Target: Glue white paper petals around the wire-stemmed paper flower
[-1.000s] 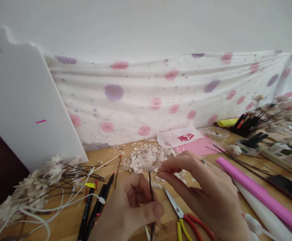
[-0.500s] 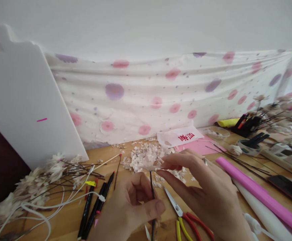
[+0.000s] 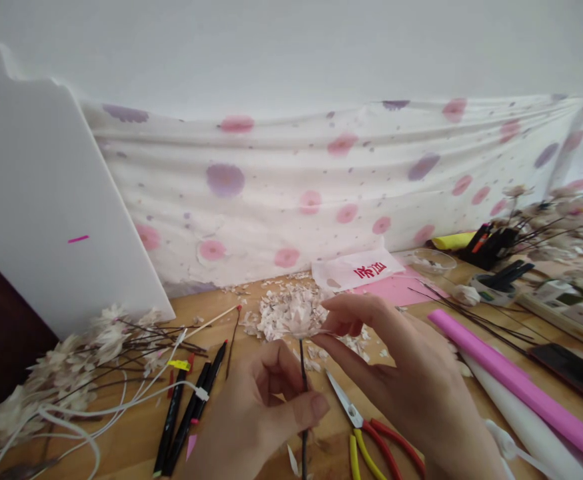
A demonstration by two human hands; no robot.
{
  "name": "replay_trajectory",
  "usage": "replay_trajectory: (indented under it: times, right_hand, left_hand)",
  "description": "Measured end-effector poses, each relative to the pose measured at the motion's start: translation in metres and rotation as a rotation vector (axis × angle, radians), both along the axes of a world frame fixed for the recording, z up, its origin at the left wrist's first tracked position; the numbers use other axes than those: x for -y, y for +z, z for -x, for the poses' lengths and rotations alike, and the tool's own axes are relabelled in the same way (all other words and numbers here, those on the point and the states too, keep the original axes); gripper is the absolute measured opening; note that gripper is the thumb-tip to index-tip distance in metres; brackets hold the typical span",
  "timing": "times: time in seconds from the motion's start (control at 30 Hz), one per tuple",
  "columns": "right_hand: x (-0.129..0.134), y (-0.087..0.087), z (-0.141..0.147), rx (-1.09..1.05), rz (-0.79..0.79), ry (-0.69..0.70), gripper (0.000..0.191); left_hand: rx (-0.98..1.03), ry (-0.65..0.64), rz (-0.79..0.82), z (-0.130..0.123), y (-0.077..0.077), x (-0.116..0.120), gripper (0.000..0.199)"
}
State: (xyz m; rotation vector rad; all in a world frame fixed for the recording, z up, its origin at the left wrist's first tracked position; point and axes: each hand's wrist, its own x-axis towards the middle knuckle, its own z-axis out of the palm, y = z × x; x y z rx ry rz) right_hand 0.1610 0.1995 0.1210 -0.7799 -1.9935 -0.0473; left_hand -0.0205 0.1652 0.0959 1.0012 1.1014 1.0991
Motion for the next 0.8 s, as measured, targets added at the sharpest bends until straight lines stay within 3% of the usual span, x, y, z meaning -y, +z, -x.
replay_trajectory:
  times: [0.8]
  right_hand:
    - [-0.0044,0.0002,-0.0055,-0.044,0.046,0.04,0.033]
  left_hand:
    - [-0.018,-0.067,-0.034,0.0018,-0.0034,0.0028,0.038]
